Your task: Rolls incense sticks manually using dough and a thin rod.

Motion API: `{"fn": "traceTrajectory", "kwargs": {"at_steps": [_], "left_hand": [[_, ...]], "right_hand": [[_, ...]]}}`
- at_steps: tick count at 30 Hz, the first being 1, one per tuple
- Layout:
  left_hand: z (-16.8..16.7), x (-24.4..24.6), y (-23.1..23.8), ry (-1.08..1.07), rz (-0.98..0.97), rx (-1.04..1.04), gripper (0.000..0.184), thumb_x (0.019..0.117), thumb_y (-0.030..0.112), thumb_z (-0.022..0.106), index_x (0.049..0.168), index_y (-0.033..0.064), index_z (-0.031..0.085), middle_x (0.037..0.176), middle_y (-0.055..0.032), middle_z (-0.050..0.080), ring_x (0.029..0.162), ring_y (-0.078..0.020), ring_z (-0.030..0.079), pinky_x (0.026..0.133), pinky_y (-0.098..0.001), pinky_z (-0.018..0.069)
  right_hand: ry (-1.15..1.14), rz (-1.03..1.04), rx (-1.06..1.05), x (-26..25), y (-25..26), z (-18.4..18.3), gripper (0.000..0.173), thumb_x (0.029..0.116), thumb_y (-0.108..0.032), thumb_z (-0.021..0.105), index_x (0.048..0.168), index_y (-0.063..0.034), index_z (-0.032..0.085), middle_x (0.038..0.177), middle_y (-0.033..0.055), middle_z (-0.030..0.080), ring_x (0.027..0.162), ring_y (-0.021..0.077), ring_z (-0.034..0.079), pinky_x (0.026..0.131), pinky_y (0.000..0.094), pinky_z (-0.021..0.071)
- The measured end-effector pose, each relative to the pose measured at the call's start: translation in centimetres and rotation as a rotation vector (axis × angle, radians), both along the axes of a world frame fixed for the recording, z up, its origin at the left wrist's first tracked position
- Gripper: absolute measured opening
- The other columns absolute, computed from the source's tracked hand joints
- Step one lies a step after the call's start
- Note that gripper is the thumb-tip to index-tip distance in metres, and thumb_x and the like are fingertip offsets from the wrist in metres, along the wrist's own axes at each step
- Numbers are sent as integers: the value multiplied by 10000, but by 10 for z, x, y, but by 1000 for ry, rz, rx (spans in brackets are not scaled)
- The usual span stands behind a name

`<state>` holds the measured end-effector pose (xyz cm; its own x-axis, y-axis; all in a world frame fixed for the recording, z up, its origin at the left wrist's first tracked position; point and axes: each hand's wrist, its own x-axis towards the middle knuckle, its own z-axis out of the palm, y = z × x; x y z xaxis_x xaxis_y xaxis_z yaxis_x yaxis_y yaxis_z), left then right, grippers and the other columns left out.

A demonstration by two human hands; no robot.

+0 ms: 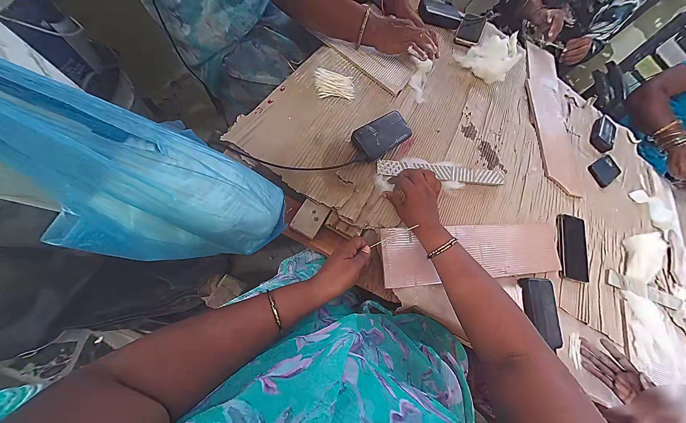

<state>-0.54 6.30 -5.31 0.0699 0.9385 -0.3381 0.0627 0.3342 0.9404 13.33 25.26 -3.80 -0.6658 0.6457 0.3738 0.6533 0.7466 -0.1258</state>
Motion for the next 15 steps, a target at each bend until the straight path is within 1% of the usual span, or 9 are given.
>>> {"fn": "traceTrajectory", "kwargs": {"at_steps": [1,3,6,7,8,9,11,12,15], "left_hand": [[0,0,0,-14,0,-8,236,1129,217,382,1076,63,553,871,1,517,755,-68,498,692,-246,414],[0,0,0,-38,-1,-13,236,1130,218,380,1067,68,551,863,6,508,749,-64,491,690,-242,412],[0,-1,1,-50,-7,-14,237,1131,223,374,1066,75,548,853,14,500,733,-58,480,676,-237,402],[1,-2,1,-47,-11,-17,240,1132,222,371,1069,72,547,865,10,505,746,-62,484,689,-242,405],[2,-2,1,-42,-13,-17,241,1132,219,367,1074,69,547,874,7,512,755,-62,488,697,-244,406],[3,-2,2,-37,-9,-20,243,1133,216,369,1081,63,550,879,1,520,757,-64,493,695,-244,409],[5,-2,1,-28,-8,-27,246,1135,209,367,1108,46,549,909,-19,537,780,-73,504,707,-253,416],[5,-1,1,-21,-7,-29,246,1135,208,368,1116,41,548,921,-26,548,789,-76,509,712,-258,419],[5,0,1,-34,12,-29,242,1133,189,372,1140,18,543,933,-40,566,783,-75,506,705,-258,415]], "right_hand": [[6,10,8,-2,1,-2,186,942,-278,709,1031,-131,780,1147,124,713,1178,400,596,953,628,415],[23,32,-17,0,0,-2,161,961,-238,675,994,-126,785,1141,124,717,1175,406,598,954,635,415],[156,36,-212,15,-11,6,172,953,-209,681,997,-73,778,1134,155,715,1174,416,577,989,632,389],[250,3,-297,22,-16,9,170,945,-183,686,993,-40,765,1120,164,712,1171,392,572,1020,599,383],[370,-44,-399,30,-23,12,148,946,-142,683,990,-12,738,1097,159,704,1142,333,574,1025,521,390],[492,-113,-522,38,-31,17,126,963,-125,662,1000,-15,709,1090,122,683,1100,243,572,969,421,434],[784,-226,-772,51,-46,28,61,995,-103,605,955,-108,651,949,-44,635,874,33,580,775,225,485],[941,-244,-889,58,-54,34,122,1010,-74,560,929,-134,630,908,-67,645,829,22,593,753,219,499],[1253,-261,-1091,76,-77,53,240,1042,-52,452,894,-144,617,952,3,735,865,81,692,753,242,561]]}}
